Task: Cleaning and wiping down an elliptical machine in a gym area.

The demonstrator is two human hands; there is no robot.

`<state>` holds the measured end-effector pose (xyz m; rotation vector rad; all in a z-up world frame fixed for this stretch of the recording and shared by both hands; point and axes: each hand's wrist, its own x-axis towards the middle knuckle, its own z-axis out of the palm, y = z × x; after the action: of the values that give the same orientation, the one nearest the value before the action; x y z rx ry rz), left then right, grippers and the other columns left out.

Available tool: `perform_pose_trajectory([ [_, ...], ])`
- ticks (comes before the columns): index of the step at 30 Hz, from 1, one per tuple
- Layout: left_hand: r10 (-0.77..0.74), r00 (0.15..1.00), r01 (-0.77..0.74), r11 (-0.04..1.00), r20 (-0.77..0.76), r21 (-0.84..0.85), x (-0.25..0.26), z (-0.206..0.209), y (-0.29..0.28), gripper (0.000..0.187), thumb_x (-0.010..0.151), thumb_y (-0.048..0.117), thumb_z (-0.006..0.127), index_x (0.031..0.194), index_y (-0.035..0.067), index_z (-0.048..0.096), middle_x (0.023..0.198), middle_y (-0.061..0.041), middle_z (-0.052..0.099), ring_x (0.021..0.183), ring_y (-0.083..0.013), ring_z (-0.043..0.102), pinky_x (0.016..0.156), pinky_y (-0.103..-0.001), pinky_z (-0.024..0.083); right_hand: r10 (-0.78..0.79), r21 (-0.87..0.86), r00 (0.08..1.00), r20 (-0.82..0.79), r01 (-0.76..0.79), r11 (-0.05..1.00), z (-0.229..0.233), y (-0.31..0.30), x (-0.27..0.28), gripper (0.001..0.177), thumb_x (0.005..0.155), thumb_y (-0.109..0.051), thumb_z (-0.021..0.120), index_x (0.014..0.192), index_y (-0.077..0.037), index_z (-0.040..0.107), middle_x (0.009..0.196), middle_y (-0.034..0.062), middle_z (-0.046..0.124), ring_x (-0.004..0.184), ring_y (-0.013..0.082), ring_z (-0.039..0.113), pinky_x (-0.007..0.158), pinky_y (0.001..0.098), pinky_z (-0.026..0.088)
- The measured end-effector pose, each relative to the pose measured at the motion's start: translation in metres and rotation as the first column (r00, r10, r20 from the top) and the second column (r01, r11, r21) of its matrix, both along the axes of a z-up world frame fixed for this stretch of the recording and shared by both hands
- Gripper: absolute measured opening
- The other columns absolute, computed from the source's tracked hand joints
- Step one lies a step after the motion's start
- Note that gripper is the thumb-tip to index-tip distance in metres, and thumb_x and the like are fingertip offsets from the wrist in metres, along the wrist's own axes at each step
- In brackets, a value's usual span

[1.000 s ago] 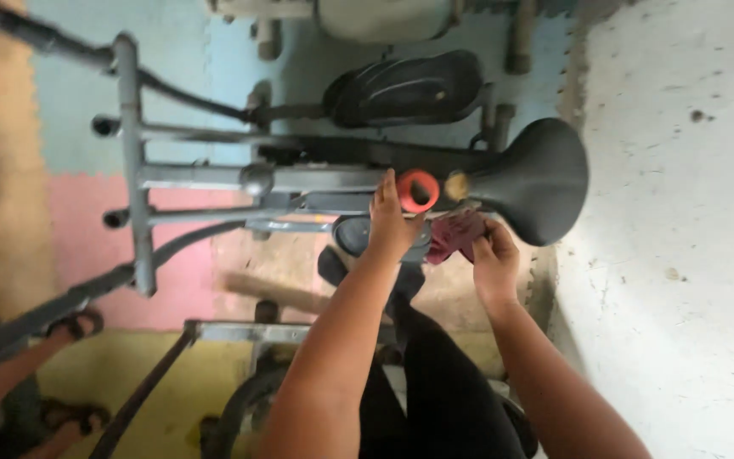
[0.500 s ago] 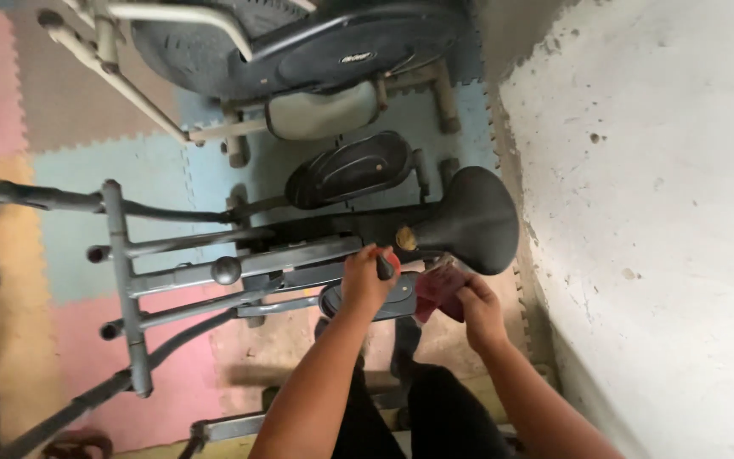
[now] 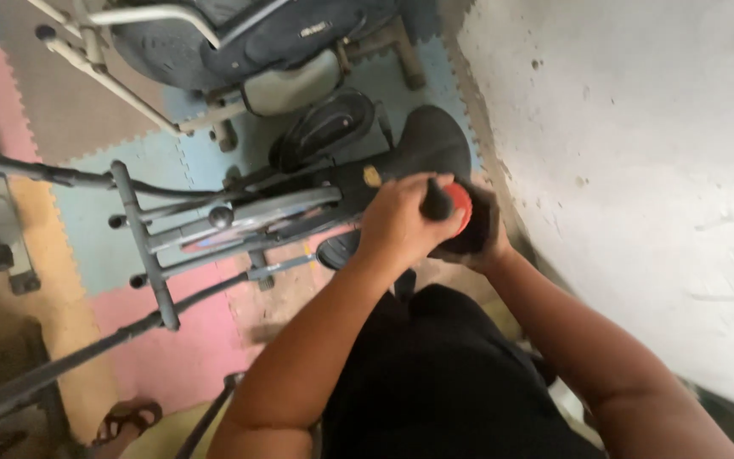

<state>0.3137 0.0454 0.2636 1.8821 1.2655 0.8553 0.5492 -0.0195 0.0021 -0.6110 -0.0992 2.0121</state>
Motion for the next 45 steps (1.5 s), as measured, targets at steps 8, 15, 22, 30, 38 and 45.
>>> perform_pose_trajectory([
  [8, -0.172, 0.985, 0.174, 0.963, -0.028, 0.205, 0.000, 0.006, 0.009, 0.058, 0.077, 0.038, 0.089, 0.121, 0.010, 0.062, 0.119, -0.009, 0.071, 0.109, -0.0321, 0.067, 0.100, -0.045, 0.050, -0.096, -0.183, 0.980, 0.176, 0.128, 0.975, 0.098, 0.012, -0.060, 0.055, 0.095, -0.059, 0.056, 0.131, -0.019, 0.061, 0.130, 0.0036, 0.066, 0.119, 0.0230, 0.064, 0.096, 0.0442, 0.055],
  [15, -0.236, 0.895, 0.176, 0.966, 0.377, 0.187, -0.013, -0.037, 0.020, 0.123, 0.071, 0.039, 0.095, 0.160, 0.004, 0.018, 0.146, -0.017, 0.050, 0.133, -0.0393, 0.055, 0.117, -0.045, 0.046, -0.207, -0.070, 0.977, 0.045, 0.210, 0.975, 0.141, 0.057, -0.083, 0.052, 0.102, -0.051, 0.051, 0.135, -0.011, 0.060, 0.134, 0.0108, 0.065, 0.120, 0.0270, 0.065, 0.105, 0.0439, 0.053],
  [22, -0.157, 0.970, 0.128, 0.979, 0.185, 0.159, -0.007, -0.022, 0.063, 0.087, 0.069, 0.032, 0.098, 0.139, 0.007, 0.052, 0.133, -0.014, 0.064, 0.125, -0.0352, 0.062, 0.110, -0.043, 0.052, -0.147, -0.013, 0.963, 0.224, 0.154, 0.988, 0.104, 0.099, -0.057, 0.034, 0.105, -0.040, 0.059, 0.129, -0.016, 0.064, 0.129, 0.0053, 0.067, 0.118, 0.0199, 0.066, 0.103, 0.0408, 0.055],
  [30, 0.077, 0.961, -0.142, 0.961, 0.266, 0.236, 0.024, -0.015, 0.129, 0.075, 0.071, 0.030, 0.097, 0.131, 0.003, 0.061, 0.129, -0.013, 0.065, 0.121, -0.0329, 0.066, 0.105, -0.040, 0.054, -0.089, -0.070, 0.813, 0.576, 0.157, 0.985, 0.121, 0.190, 0.051, 0.037, 0.110, -0.051, 0.057, 0.111, -0.017, 0.072, 0.074, -0.0035, 0.058, 0.047, 0.0101, 0.042, 0.040, 0.0265, 0.031],
  [38, 0.303, 0.819, -0.308, 0.949, 0.487, -0.073, 0.081, -0.072, 0.176, 0.101, 0.078, 0.014, 0.095, 0.154, 0.006, 0.029, 0.141, -0.015, 0.060, 0.130, -0.0236, 0.063, 0.115, -0.038, 0.052, -0.057, 0.014, 0.680, 0.731, 0.069, 0.998, 0.184, 0.250, 0.171, 0.040, 0.109, -0.047, 0.046, 0.110, -0.011, 0.062, 0.083, 0.0060, 0.062, 0.058, 0.0210, 0.055, 0.050, 0.0381, 0.048],
  [45, 0.491, 0.572, -0.435, 0.861, 0.657, -0.266, 0.140, -0.074, 0.206, 0.107, 0.079, 0.010, 0.093, 0.158, 0.003, 0.022, 0.144, -0.015, 0.056, 0.129, -0.0235, 0.062, 0.114, -0.038, 0.052, -0.076, 0.055, 0.855, 0.513, 0.056, 0.997, 0.209, 0.298, 0.195, 0.060, 0.103, -0.053, 0.047, 0.140, -0.008, 0.060, 0.137, 0.0127, 0.067, 0.122, 0.0272, 0.069, 0.102, 0.0405, 0.061],
])
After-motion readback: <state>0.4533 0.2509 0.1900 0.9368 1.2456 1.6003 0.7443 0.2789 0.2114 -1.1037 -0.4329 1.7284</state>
